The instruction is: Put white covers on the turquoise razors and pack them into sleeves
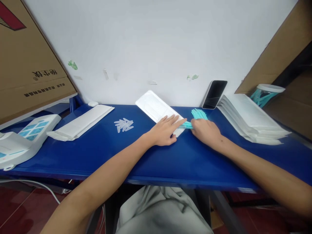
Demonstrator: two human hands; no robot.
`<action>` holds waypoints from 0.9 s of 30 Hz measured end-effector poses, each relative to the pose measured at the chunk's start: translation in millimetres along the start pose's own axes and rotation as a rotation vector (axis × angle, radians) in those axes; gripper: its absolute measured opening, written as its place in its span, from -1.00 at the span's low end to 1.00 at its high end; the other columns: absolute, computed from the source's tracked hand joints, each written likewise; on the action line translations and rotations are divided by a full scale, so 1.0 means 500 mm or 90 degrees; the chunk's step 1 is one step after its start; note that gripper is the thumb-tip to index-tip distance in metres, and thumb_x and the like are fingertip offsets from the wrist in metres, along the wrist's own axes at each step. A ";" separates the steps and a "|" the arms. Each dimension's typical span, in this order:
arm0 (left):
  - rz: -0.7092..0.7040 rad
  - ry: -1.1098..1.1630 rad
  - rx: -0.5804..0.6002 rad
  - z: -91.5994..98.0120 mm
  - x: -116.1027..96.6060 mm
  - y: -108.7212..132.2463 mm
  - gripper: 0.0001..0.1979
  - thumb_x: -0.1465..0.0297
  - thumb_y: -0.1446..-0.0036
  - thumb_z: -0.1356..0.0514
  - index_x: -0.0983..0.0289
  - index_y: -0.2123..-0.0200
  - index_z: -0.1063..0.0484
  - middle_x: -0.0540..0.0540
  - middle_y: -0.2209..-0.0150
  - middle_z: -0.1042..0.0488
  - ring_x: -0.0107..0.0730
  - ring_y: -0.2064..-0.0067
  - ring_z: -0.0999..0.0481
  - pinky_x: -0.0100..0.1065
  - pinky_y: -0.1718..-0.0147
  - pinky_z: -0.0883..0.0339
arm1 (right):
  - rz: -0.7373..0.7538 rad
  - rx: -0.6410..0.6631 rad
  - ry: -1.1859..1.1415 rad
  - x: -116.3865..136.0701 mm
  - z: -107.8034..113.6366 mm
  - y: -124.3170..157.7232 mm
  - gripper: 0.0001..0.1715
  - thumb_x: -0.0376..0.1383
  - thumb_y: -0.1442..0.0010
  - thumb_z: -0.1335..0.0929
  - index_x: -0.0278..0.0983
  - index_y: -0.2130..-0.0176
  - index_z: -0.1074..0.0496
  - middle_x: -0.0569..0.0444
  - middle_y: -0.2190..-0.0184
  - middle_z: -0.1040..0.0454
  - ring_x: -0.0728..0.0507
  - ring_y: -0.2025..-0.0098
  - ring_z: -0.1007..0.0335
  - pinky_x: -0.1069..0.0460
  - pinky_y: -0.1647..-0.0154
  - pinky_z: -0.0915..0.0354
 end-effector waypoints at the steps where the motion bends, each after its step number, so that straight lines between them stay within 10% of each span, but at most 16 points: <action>1: 0.002 0.024 0.012 0.000 0.001 0.002 -0.19 0.41 -0.22 -0.11 0.20 -0.48 0.14 0.25 -0.45 -0.08 0.06 -0.45 -0.08 0.08 -0.35 -0.06 | -0.002 -0.001 0.005 -0.002 -0.001 -0.001 -0.67 -0.40 -0.37 -0.15 -0.38 0.13 -0.47 -0.24 0.25 -0.57 -0.30 0.21 -0.56 -0.02 0.35 -0.20; 8: 0.056 0.170 0.035 -0.005 0.024 0.007 -0.12 0.24 -0.31 -0.12 0.12 -0.50 0.38 0.26 -0.38 -0.22 0.09 -0.25 -0.42 -0.04 -0.08 -0.38 | -0.006 -0.001 0.016 -0.017 -0.010 -0.011 -0.66 -0.36 -0.37 -0.16 -0.37 0.14 -0.48 -0.22 0.25 -0.57 -0.31 0.22 -0.57 -0.03 0.40 -0.20; 27: 0.011 0.107 -0.034 0.000 0.020 0.006 -0.24 0.44 -0.16 -0.19 0.19 -0.42 -0.10 0.17 -0.38 -0.25 0.02 -0.43 -0.15 0.06 -0.37 -0.07 | 0.006 0.001 0.014 -0.015 0.000 -0.004 -0.63 -0.36 -0.34 -0.17 -0.43 0.11 -0.52 -0.31 0.24 -0.57 -0.35 0.24 -0.56 -0.08 0.32 -0.28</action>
Point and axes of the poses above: each hand's wrist, its own y-axis away from the middle knuckle, its own z-axis out of the back of the hand, x = y × z, the point moved 4 cm from there along -y, towards the middle knuckle
